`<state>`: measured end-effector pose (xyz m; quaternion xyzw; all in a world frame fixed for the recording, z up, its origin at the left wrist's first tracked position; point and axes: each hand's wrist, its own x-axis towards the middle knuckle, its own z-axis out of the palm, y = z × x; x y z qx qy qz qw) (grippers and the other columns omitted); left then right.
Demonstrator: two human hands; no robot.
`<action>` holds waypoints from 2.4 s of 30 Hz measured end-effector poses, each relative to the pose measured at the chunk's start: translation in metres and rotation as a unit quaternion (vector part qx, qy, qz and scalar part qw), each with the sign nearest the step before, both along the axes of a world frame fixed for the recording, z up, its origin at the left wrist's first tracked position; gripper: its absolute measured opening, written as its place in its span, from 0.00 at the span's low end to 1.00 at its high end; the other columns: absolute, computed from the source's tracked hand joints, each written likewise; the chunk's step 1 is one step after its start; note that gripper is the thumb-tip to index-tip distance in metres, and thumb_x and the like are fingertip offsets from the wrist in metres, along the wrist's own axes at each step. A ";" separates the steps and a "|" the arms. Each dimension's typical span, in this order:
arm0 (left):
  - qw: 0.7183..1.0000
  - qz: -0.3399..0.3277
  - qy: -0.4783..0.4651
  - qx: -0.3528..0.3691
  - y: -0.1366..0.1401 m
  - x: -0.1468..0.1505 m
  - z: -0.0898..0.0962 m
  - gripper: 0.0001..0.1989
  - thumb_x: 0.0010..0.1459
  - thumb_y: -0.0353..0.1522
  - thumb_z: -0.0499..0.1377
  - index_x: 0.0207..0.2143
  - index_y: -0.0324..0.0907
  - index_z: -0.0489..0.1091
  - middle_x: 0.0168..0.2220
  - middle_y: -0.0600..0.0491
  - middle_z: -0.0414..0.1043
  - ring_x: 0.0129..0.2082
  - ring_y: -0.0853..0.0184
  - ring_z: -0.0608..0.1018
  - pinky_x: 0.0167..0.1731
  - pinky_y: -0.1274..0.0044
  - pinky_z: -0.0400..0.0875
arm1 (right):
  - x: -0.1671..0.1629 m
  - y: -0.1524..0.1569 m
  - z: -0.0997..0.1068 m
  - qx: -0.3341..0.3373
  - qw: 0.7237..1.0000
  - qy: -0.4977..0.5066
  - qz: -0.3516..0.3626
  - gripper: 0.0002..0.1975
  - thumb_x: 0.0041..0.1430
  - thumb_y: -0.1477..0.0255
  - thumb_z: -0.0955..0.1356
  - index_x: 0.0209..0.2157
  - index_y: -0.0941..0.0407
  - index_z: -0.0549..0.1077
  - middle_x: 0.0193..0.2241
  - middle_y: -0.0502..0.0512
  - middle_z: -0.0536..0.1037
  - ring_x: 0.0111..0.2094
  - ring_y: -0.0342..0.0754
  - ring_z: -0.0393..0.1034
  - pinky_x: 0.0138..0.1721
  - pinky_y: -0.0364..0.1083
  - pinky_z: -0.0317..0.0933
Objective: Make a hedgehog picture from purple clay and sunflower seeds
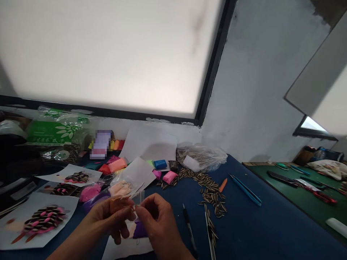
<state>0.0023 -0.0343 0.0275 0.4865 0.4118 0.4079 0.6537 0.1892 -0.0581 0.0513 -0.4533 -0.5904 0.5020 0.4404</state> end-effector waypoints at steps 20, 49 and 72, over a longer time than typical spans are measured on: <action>0.999 0.017 -0.010 -0.044 -0.020 0.017 0.019 0.31 0.42 0.53 0.74 0.37 0.39 0.76 0.28 0.54 0.79 0.19 0.67 0.80 0.18 0.79 0.72 | 0.011 -0.006 -0.001 -0.062 0.993 0.099 0.026 0.24 0.61 0.50 0.70 0.26 0.57 0.70 0.21 0.46 0.68 0.23 0.40 0.59 0.28 0.41 0.57; 0.998 0.029 0.003 -0.061 -0.014 0.018 0.000 0.30 0.36 0.54 0.76 0.30 0.39 0.77 0.25 0.53 0.80 0.13 0.70 0.77 0.11 0.84 0.67 | 0.018 0.002 0.000 -0.093 0.988 0.103 0.071 0.24 0.54 0.48 0.74 0.30 0.58 0.75 0.22 0.47 0.71 0.20 0.39 0.61 0.24 0.40 0.56; 0.998 0.007 0.024 -0.055 -0.023 0.022 0.015 0.27 0.42 0.53 0.74 0.32 0.41 0.74 0.15 0.58 0.75 0.13 0.69 0.76 0.13 0.83 0.68 | 0.014 -0.005 0.003 -0.103 0.992 0.042 0.060 0.09 0.53 0.65 0.71 0.30 0.57 0.74 0.25 0.51 0.75 0.24 0.42 0.64 0.28 0.42 0.59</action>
